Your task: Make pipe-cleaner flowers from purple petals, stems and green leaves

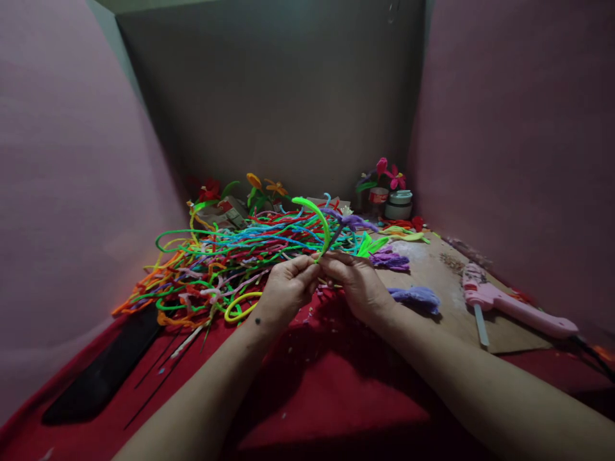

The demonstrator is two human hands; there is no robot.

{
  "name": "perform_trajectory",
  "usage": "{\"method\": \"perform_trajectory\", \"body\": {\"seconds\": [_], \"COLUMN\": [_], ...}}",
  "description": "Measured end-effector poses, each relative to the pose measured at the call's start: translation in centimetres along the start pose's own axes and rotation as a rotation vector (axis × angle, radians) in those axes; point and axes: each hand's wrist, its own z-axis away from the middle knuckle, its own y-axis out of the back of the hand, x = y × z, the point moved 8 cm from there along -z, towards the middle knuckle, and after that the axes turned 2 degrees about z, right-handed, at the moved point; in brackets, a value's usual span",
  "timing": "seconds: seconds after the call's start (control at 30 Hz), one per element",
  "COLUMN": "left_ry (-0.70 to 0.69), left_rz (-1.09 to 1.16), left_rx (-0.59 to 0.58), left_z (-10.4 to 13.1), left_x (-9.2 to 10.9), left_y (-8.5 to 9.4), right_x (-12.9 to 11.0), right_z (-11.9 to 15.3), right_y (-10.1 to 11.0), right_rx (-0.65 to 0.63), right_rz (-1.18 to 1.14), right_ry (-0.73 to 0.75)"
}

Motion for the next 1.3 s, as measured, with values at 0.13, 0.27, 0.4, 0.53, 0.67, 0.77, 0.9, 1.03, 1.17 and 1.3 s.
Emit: {"method": "perform_trajectory", "body": {"seconds": [0.13,0.27,0.4,0.53,0.67,0.77,0.9,1.03,1.17,1.3], "left_ry": [0.077,0.163,0.218,0.201,-0.061,-0.353,-0.48,-0.373,-0.189,-0.019], "left_rz": [0.166,0.307,0.402,0.313,-0.212,-0.714,-0.957,-0.671,-0.247,0.058], "left_rx": [-0.03,-0.134,-0.266,-0.291,-0.091,0.141,0.213,0.17,0.103,0.011], "left_z": [0.0,0.1,0.3,0.5,0.4,1.1,1.4,0.9,0.4,0.4], "left_x": [-0.7,-1.2,-1.2,-0.8,0.8,2.4,2.0,1.7,1.5,0.6], "left_y": [0.0,-0.5,-1.2,-1.4,-0.4,0.0,-0.1,0.6,0.5,0.0], "right_x": [0.5,0.3,0.7,0.9,1.2,1.8,1.4,0.6,-0.5,-0.9], "right_z": [-0.2,-0.3,-0.3,-0.4,-0.4,-0.4,-0.3,0.0,0.1,-0.2], "right_y": [-0.1,-0.7,-1.0,-0.7,-0.2,0.2,0.2,-0.1,-0.6,-0.5], "right_rx": [-0.038,-0.112,-0.137,-0.116,-0.044,0.013,0.012,-0.011,-0.084,-0.108], "right_rz": [-0.117,-0.163,-0.216,-0.237,-0.3,-0.307,-0.156,-0.009,-0.012,0.063], "right_ry": [-0.019,-0.014,-0.077,-0.069,-0.059,-0.091,-0.047,-0.049,0.029,0.088]}}
